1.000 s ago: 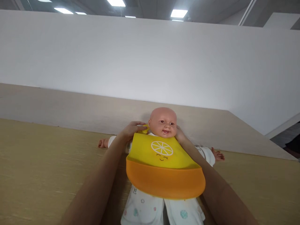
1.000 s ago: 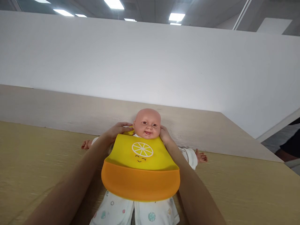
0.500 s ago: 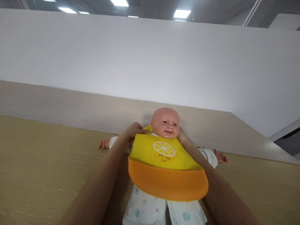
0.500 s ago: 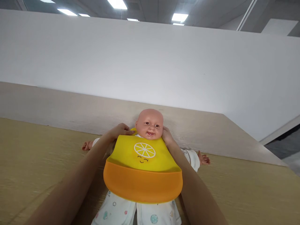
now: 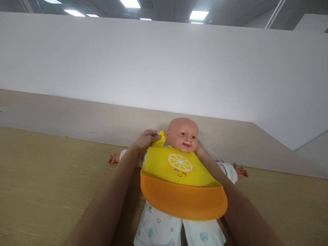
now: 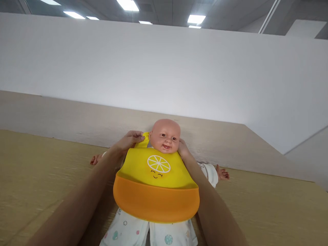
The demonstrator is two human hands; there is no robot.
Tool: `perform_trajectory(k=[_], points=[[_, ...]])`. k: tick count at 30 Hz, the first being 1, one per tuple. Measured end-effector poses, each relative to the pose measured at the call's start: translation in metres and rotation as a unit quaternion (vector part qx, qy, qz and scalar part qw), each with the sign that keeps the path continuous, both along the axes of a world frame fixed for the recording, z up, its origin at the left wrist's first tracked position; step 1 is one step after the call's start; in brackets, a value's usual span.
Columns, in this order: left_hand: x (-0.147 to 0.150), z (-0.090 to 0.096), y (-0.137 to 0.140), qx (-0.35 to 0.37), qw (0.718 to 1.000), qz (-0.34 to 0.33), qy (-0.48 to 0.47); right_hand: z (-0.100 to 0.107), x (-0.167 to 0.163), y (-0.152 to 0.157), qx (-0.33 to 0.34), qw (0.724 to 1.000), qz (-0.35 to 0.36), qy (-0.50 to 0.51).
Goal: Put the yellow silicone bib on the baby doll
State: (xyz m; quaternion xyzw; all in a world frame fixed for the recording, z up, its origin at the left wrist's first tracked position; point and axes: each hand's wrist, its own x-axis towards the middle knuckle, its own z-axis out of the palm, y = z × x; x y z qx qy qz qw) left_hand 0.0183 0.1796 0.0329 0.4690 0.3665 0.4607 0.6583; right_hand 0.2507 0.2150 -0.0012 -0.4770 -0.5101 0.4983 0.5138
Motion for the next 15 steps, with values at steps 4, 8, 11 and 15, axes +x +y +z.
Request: perform_trajectory(k=[4, 8, 11, 15], points=[[0.0005, 0.0004, -0.0003, -0.016, 1.0, -0.01, -0.002, -0.0005, -0.0005, -0.0022, -0.021, 1.0, 0.003, 0.006], [0.0012, -0.0015, 0.0022, -0.01, 1.0, 0.0, 0.012, -0.0014, -0.0008, -0.0025, -0.027, 1.0, 0.009, 0.01], [0.0029, -0.0027, 0.0049, 0.005, 1.0, 0.009, 0.026, -0.0015, -0.0008, -0.0002, -0.025, 1.0, 0.008, 0.013], [0.007, 0.0002, 0.0056, 0.012, 0.999, 0.029, 0.042, -0.0019, -0.0017, 0.0016, -0.018, 1.0, 0.004, 0.022]])
